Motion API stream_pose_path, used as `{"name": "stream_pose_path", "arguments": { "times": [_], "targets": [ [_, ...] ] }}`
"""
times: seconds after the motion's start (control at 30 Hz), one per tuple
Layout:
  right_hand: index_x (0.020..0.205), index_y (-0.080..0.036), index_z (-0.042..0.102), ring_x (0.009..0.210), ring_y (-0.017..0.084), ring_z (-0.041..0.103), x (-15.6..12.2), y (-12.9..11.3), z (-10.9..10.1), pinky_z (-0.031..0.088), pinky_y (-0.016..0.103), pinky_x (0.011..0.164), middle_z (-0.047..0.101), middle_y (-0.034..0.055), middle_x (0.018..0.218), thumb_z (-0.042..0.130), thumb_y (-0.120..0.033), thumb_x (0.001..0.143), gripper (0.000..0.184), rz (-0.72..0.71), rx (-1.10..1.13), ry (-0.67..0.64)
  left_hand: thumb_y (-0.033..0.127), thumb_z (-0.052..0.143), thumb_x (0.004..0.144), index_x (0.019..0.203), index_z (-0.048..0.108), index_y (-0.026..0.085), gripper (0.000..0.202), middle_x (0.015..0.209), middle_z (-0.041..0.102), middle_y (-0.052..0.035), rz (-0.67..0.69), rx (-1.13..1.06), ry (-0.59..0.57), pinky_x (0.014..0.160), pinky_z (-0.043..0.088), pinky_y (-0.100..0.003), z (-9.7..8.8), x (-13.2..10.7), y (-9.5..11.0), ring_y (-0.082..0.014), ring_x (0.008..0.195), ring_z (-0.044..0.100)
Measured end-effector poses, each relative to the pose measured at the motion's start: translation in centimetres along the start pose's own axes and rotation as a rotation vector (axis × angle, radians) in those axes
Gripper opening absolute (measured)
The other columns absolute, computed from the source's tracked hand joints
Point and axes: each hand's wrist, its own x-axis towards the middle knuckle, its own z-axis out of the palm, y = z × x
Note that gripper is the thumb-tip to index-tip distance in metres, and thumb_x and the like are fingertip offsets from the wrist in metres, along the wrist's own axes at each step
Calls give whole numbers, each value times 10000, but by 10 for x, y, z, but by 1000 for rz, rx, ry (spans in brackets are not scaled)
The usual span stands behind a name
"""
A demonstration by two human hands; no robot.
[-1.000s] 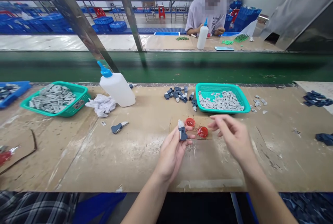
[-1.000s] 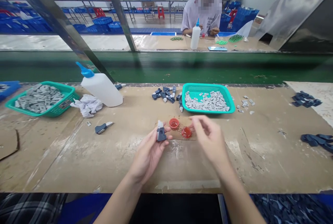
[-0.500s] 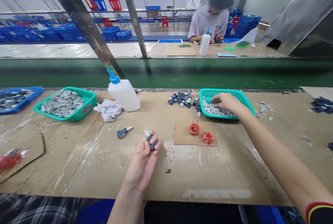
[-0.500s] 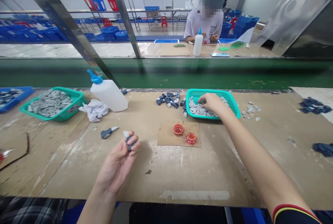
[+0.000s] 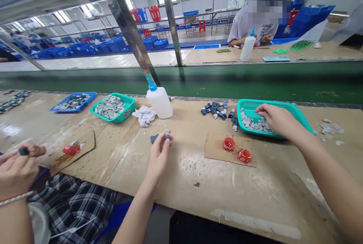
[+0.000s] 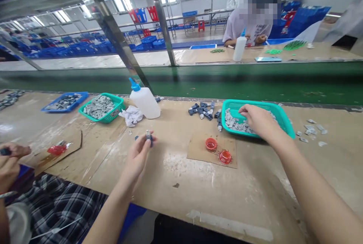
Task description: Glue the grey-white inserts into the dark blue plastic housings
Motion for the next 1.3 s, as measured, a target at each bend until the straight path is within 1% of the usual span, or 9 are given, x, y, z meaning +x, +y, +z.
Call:
{"name": "stream_pose_path", "arguments": {
  "times": [0.17,0.37,0.47,0.57,0.73,0.93,1.0,1.17,1.3],
  "targets": [
    [972,-250,684,777,241,633,-81,-37,1,486,348,633,710,67,932,510,-442,894,270,60,425,105,195,529,852,1250,564,182,400,1295,498,-185,360,543,127,1095,173,-592,-1,48,-4,-380,1319,313],
    [989,-178,679,694,219,649,-133,-61,39,527,319,562,714,94,819,661,-518,786,397,414,909,188,238,529,880,1211,563,177,339,1179,574,-138,546,703,-275,984,388,-395,86,106,16,-283,1143,511],
    [865,-160,686,661,209,647,-134,-67,47,521,311,565,716,93,765,713,-517,734,382,437,979,234,237,640,809,1192,566,173,395,1189,572,-134,540,694,-412,967,393,-389,127,127,20,-288,1134,514],
    [831,-160,682,644,206,644,-133,-71,47,513,312,565,709,87,738,723,-511,723,369,417,986,226,183,670,761,1107,604,146,354,1131,584,-138,491,681,-477,955,390,-398,142,139,23,-288,1076,534],
    [804,-171,649,658,203,633,-132,-74,46,501,311,576,694,75,732,691,-494,762,328,379,981,171,152,662,721,981,655,168,261,990,625,-103,351,620,-512,921,390,-408,123,136,30,-279,968,564],
    [779,-184,647,700,219,641,-130,-76,49,504,344,654,704,73,759,665,-489,787,306,321,924,147,365,543,849,1171,630,199,372,876,660,-71,119,390,-519,779,473,-359,89,90,31,-212,797,597],
    [775,-181,651,689,217,641,-130,-76,49,500,342,655,706,73,752,663,-497,788,316,318,920,144,380,511,878,1237,594,197,411,967,678,-88,24,217,-545,769,494,-320,82,71,32,-195,851,616],
    [779,-173,655,686,208,644,-131,-77,50,499,336,668,710,77,756,680,-492,776,320,332,932,152,282,564,884,1207,597,150,350,1160,664,-131,-425,-617,-539,913,490,-268,72,33,36,-176,1030,633],
    [770,-173,653,681,201,641,-131,-75,49,511,330,662,695,66,733,704,-487,757,319,354,980,165,184,621,851,1130,614,132,284,1130,685,-133,-484,-681,-534,905,521,-288,70,7,46,-188,963,677]
  ]
}}
